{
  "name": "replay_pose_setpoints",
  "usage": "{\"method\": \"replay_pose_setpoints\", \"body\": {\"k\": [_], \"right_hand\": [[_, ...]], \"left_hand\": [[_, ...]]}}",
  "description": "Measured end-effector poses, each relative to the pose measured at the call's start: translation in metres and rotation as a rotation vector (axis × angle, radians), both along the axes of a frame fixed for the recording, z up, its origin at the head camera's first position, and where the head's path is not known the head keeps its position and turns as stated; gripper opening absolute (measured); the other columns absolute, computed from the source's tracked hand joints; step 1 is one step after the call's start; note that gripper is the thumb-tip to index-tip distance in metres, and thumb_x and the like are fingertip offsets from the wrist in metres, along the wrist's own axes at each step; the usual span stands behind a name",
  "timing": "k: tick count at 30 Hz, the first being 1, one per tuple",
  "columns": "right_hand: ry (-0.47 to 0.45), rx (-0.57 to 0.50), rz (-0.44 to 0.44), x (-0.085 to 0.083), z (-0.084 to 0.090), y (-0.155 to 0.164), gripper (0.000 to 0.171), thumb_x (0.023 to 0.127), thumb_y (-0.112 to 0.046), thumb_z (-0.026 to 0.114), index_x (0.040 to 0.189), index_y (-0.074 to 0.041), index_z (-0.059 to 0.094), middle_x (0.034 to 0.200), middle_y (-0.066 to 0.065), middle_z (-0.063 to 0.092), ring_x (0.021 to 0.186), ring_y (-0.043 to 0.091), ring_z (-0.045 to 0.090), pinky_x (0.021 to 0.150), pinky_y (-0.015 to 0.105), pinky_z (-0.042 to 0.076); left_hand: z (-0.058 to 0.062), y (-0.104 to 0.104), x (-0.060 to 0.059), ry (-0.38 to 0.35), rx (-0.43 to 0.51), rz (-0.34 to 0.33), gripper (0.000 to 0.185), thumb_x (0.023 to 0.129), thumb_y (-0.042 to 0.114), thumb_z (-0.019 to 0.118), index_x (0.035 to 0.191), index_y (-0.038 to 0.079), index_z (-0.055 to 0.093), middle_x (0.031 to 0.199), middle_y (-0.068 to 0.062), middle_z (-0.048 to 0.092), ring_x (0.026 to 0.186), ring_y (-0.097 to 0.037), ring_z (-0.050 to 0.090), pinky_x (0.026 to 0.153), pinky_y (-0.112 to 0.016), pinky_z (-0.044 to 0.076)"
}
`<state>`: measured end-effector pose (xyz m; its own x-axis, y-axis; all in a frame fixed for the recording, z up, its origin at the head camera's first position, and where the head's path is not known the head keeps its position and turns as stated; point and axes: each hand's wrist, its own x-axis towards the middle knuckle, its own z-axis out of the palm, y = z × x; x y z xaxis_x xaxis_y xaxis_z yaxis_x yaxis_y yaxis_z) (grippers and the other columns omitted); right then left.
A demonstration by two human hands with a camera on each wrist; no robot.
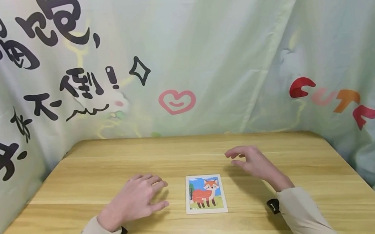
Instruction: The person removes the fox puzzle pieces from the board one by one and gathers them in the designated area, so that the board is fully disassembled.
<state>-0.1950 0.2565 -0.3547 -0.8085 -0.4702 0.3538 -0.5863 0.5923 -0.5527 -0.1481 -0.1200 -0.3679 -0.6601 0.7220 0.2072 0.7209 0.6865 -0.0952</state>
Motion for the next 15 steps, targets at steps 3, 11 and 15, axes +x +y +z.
{"method": "replay_pose_setpoints", "body": {"k": [3,11,15], "right_hand": [[-0.019,0.004,0.012,-0.001,-0.001,-0.007,0.025,0.089,0.006,0.072,0.114,0.003,0.072,0.109,0.012,0.074,0.097,0.032,0.068,0.083,0.056,0.055],[-0.015,0.016,0.056,-0.004,-0.004,-0.022,0.027,0.086,0.008,0.074,0.113,0.002,0.074,0.11,0.009,0.074,0.097,0.028,0.068,0.082,0.053,0.056],[-0.037,0.024,0.07,-0.006,-0.006,-0.026,0.028,0.086,0.007,0.074,0.113,0.003,0.073,0.111,0.01,0.074,0.098,0.028,0.068,0.084,0.054,0.056]], "left_hand": [[0.001,0.004,0.001,-0.04,-0.003,-0.023,0.044,0.096,0.052,0.062,0.12,0.015,0.073,0.117,-0.004,0.07,0.108,-0.026,0.067,0.088,-0.05,0.056],[0.004,0.015,0.004,-0.083,-0.053,-0.103,0.037,0.097,0.043,0.067,0.122,0.018,0.072,0.122,-0.001,0.068,0.114,-0.022,0.064,0.094,-0.046,0.054],[0.004,0.019,0.003,-0.048,-0.057,-0.142,0.032,0.096,0.038,0.07,0.12,0.017,0.073,0.122,0.0,0.069,0.113,-0.021,0.064,0.094,-0.043,0.054]]}}
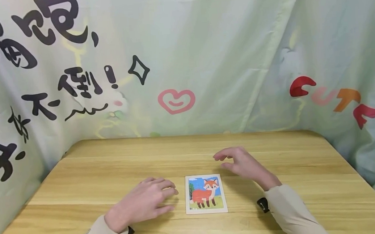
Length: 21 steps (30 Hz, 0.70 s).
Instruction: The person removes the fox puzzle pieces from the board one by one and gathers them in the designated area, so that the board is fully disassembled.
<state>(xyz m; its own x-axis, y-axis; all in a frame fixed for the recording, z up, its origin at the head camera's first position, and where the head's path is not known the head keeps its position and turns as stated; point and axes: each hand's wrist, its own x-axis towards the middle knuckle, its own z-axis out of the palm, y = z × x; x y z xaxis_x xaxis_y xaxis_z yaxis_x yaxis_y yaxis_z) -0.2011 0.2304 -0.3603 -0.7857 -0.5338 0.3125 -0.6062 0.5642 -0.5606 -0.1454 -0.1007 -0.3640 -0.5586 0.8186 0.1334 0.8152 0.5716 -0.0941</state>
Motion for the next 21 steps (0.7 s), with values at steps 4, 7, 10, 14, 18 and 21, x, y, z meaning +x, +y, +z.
{"method": "replay_pose_setpoints", "body": {"k": [4,7,10,14,18,21], "right_hand": [[-0.021,0.008,0.007,-0.001,0.0,-0.004,0.028,0.087,0.007,0.073,0.114,0.003,0.073,0.111,0.011,0.074,0.099,0.029,0.068,0.086,0.056,0.055],[-0.02,0.008,0.02,-0.003,-0.001,-0.008,0.027,0.086,0.007,0.073,0.113,0.004,0.073,0.111,0.012,0.074,0.098,0.029,0.068,0.085,0.056,0.055],[-0.017,0.009,0.039,-0.003,-0.003,-0.011,0.027,0.086,0.008,0.073,0.112,0.004,0.073,0.11,0.012,0.074,0.097,0.029,0.068,0.085,0.055,0.055],[-0.029,0.014,0.061,-0.005,-0.004,-0.017,0.027,0.085,0.007,0.073,0.112,0.004,0.073,0.11,0.012,0.074,0.097,0.031,0.068,0.085,0.055,0.055],[-0.044,0.01,0.086,-0.007,-0.005,-0.022,0.027,0.085,0.008,0.073,0.112,0.004,0.073,0.109,0.012,0.074,0.097,0.032,0.068,0.085,0.056,0.055],[-0.054,0.006,0.097,-0.008,-0.006,-0.026,0.028,0.084,0.01,0.073,0.112,0.005,0.072,0.109,0.012,0.074,0.097,0.032,0.068,0.085,0.055,0.055]], "left_hand": [[0.001,0.005,0.001,0.001,0.003,-0.026,0.031,0.096,0.037,0.07,0.12,0.017,0.073,0.121,0.0,0.069,0.112,-0.02,0.064,0.093,-0.041,0.054],[0.001,0.009,0.003,-0.007,-0.014,-0.035,0.032,0.096,0.038,0.07,0.122,0.018,0.072,0.122,0.002,0.069,0.112,-0.018,0.064,0.093,-0.039,0.054],[0.0,0.012,0.004,-0.008,-0.032,-0.044,0.034,0.095,0.039,0.07,0.122,0.019,0.072,0.122,0.004,0.069,0.112,-0.016,0.064,0.093,-0.037,0.053],[-0.002,0.016,0.007,0.007,-0.043,-0.074,0.033,0.095,0.041,0.071,0.121,0.021,0.073,0.122,0.006,0.069,0.11,-0.014,0.063,0.092,-0.034,0.053],[-0.003,0.02,0.009,0.014,-0.05,-0.114,0.032,0.095,0.043,0.07,0.119,0.023,0.074,0.122,0.007,0.069,0.11,-0.012,0.062,0.091,-0.032,0.053],[-0.005,0.024,0.01,0.008,-0.06,-0.139,0.029,0.095,0.045,0.069,0.116,0.025,0.074,0.122,0.008,0.068,0.111,-0.011,0.062,0.09,-0.031,0.052]]}}
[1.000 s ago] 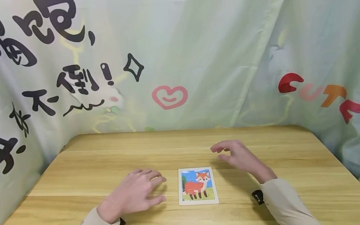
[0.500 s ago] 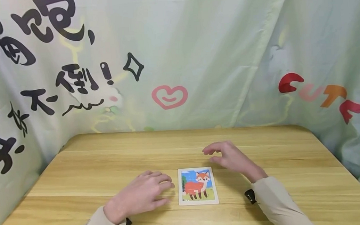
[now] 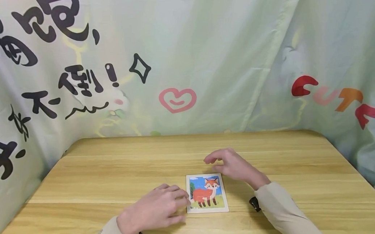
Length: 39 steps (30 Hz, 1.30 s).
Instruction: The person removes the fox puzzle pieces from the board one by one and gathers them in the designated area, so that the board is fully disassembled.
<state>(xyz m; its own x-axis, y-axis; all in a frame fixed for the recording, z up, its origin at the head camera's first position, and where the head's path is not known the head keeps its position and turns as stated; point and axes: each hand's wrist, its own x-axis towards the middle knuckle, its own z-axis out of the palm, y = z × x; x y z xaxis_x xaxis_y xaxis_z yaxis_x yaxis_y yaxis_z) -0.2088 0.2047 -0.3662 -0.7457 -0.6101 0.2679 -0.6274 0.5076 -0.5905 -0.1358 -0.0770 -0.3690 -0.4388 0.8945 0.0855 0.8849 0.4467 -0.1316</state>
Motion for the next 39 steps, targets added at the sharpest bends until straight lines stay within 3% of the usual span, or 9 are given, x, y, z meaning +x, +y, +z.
{"method": "replay_pose_setpoints", "body": {"k": [6,14,25,34,39], "right_hand": [[-0.069,0.017,0.013,-0.001,-0.001,-0.011,0.028,0.085,0.01,0.072,0.112,0.005,0.072,0.107,0.013,0.074,0.098,0.029,0.069,0.088,0.055,0.055],[-0.155,0.042,0.065,-0.003,-0.006,-0.023,0.023,0.086,0.009,0.072,0.107,0.001,0.074,0.104,0.009,0.073,0.098,0.027,0.068,0.087,0.045,0.057],[-0.126,0.135,0.174,-0.004,-0.011,-0.04,0.033,0.082,0.014,0.072,0.11,-0.002,0.075,0.108,0.007,0.073,0.092,0.015,0.066,0.081,0.029,0.058],[-0.166,0.225,0.169,-0.003,-0.01,-0.045,0.041,0.081,0.013,0.074,0.118,-0.003,0.072,0.114,0.005,0.07,0.093,0.014,0.062,0.081,0.027,0.056],[-0.081,0.283,0.181,-0.002,-0.009,-0.047,0.044,0.078,0.015,0.076,0.117,-0.005,0.073,0.115,0.003,0.07,0.096,0.015,0.063,0.083,0.028,0.057]], "left_hand": [[-0.001,0.004,0.003,-0.027,-0.041,-0.008,0.032,0.095,0.048,0.068,0.119,0.026,0.072,0.131,0.007,0.064,0.117,-0.012,0.059,0.093,-0.031,0.052],[-0.002,0.005,0.009,-0.081,-0.103,0.015,0.041,0.095,0.052,0.066,0.129,0.028,0.068,0.138,0.006,0.059,0.122,-0.012,0.057,0.096,-0.035,0.052],[-0.004,0.006,0.014,-0.123,-0.245,0.103,0.064,0.093,0.06,0.062,0.15,0.033,0.05,0.159,0.007,0.038,0.142,-0.013,0.039,0.11,-0.039,0.041],[-0.005,0.011,0.013,-0.178,-0.253,0.096,0.066,0.093,0.056,0.066,0.151,0.03,0.049,0.16,0.004,0.036,0.142,-0.015,0.038,0.099,-0.036,0.051],[-0.007,0.01,0.011,-0.164,-0.24,0.078,0.065,0.092,0.055,0.068,0.149,0.028,0.051,0.159,0.003,0.038,0.141,-0.015,0.04,0.094,-0.035,0.054]]}}
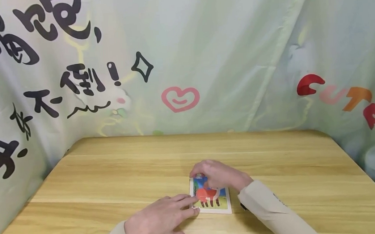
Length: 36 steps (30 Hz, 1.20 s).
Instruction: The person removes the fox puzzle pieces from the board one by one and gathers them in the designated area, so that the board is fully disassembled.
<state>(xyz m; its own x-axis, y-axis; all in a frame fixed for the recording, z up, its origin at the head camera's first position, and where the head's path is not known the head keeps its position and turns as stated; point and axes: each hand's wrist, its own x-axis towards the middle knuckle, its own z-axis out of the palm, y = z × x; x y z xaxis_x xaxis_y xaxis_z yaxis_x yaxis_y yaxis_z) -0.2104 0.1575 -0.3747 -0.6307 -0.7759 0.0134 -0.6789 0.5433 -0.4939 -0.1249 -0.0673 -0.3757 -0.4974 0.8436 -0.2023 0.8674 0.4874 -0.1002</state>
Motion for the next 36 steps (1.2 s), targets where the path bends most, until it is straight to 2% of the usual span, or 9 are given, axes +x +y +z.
{"method": "replay_pose_setpoints", "body": {"k": [5,9,17,25,30,36], "right_hand": [[0.091,0.043,0.045,0.0,0.002,-0.002,0.042,0.077,0.014,0.079,0.114,-0.005,0.074,0.113,0.002,0.071,0.097,0.014,0.064,0.084,0.028,0.057],[0.082,0.038,0.061,-0.003,0.002,-0.004,0.041,0.076,0.013,0.08,0.113,-0.004,0.075,0.11,0.002,0.071,0.094,0.012,0.064,0.082,0.025,0.057],[-0.051,-0.017,0.047,-0.009,-0.002,-0.002,0.045,0.077,0.019,0.073,0.114,-0.005,0.074,0.11,0.002,0.069,0.074,0.004,0.054,0.068,0.022,0.054],[-0.191,-0.074,0.063,-0.014,-0.004,-0.001,0.051,0.077,0.026,0.064,0.117,-0.004,0.071,0.113,0.002,0.065,0.072,0.005,0.053,0.064,0.024,0.054],[-0.237,-0.098,0.093,-0.019,-0.005,-0.001,0.05,0.076,0.025,0.066,0.116,-0.005,0.07,0.113,0.002,0.063,0.076,0.007,0.054,0.067,0.026,0.055],[-0.261,-0.077,0.096,-0.022,-0.006,-0.003,0.047,0.075,0.021,0.068,0.112,-0.007,0.072,0.113,0.0,0.062,0.085,0.012,0.053,0.078,0.027,0.052]], "left_hand": [[0.001,-0.001,-0.001,-0.021,0.007,0.003,0.066,0.092,0.055,0.068,0.15,0.029,0.051,0.16,0.004,0.037,0.142,-0.015,0.038,0.096,-0.035,0.052],[0.001,-0.002,-0.001,-0.044,-0.006,0.03,0.068,0.092,0.055,0.068,0.152,0.031,0.048,0.161,0.006,0.034,0.144,-0.013,0.035,0.099,-0.036,0.05],[0.002,-0.002,0.0,-0.023,-0.015,0.029,0.068,0.092,0.057,0.067,0.153,0.032,0.048,0.161,0.007,0.034,0.144,-0.012,0.035,0.099,-0.034,0.049],[0.003,-0.002,0.001,-0.015,-0.008,0.032,0.07,0.09,0.057,0.069,0.152,0.032,0.048,0.161,0.006,0.034,0.144,-0.013,0.036,0.099,-0.035,0.05],[0.003,-0.002,0.001,-0.015,0.002,0.034,0.069,0.09,0.055,0.07,0.152,0.031,0.049,0.161,0.006,0.035,0.143,-0.012,0.036,0.098,-0.035,0.05],[0.002,-0.002,0.001,-0.021,0.006,0.036,0.068,0.09,0.055,0.07,0.151,0.031,0.05,0.16,0.007,0.035,0.143,-0.011,0.036,0.098,-0.034,0.05]]}}
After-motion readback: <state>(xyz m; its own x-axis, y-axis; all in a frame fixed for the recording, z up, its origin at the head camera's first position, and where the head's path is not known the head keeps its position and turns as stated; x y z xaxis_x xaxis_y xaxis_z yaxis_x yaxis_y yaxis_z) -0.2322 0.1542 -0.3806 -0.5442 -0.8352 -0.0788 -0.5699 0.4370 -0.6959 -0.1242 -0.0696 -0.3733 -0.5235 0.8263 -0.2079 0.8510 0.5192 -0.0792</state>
